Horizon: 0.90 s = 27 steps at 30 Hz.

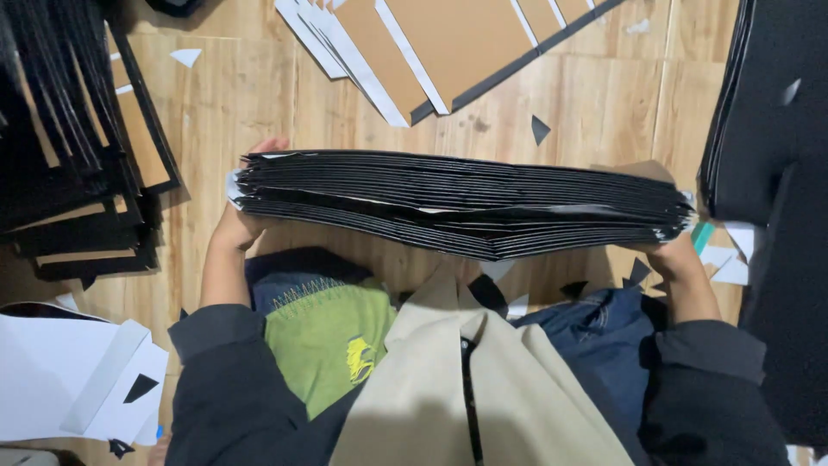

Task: Manually assembling folders by folding black outer material over cardboard inserts and pressing the edges.

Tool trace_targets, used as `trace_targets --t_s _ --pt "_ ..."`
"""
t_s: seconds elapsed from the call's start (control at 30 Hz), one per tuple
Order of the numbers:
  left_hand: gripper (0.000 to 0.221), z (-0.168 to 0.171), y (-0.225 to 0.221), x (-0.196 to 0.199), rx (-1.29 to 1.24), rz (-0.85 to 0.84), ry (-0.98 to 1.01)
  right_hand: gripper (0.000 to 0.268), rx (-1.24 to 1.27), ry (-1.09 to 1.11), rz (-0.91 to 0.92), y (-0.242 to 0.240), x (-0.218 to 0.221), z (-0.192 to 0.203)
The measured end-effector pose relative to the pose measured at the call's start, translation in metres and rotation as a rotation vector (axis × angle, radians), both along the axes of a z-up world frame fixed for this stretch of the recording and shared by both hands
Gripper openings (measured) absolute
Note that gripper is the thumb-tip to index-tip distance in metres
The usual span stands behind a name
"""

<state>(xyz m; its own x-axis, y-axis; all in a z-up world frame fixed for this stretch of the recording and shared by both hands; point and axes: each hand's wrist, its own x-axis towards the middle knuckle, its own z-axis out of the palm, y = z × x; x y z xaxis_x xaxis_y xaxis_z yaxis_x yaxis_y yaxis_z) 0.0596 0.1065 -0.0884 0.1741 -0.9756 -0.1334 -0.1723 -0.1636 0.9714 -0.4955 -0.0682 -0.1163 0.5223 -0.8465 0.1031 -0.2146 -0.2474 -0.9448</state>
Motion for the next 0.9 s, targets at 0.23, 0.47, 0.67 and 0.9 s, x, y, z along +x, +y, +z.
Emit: trace_targets --t_s 0.23,0.47,0.67,0.9 --pt "0.126 0.084 -0.003 -0.028 -0.099 -0.051 -0.502 0.104 -0.091 -0.014 -0.094 0.0 0.007 0.002" --pt "0.136 0.089 -0.07 -0.164 -0.084 -0.552 -1.32 0.124 -0.198 -0.04 -0.141 -0.005 0.018 0.003" --pt "0.107 0.085 -0.074 -0.158 -0.315 -0.418 -1.381 0.071 -0.948 0.524 -0.265 0.048 0.046 0.048" --pt "0.111 0.088 -0.072 -0.157 -0.235 -0.468 -1.283 0.059 -1.105 0.609 -0.059 0.062 0.132 0.081"
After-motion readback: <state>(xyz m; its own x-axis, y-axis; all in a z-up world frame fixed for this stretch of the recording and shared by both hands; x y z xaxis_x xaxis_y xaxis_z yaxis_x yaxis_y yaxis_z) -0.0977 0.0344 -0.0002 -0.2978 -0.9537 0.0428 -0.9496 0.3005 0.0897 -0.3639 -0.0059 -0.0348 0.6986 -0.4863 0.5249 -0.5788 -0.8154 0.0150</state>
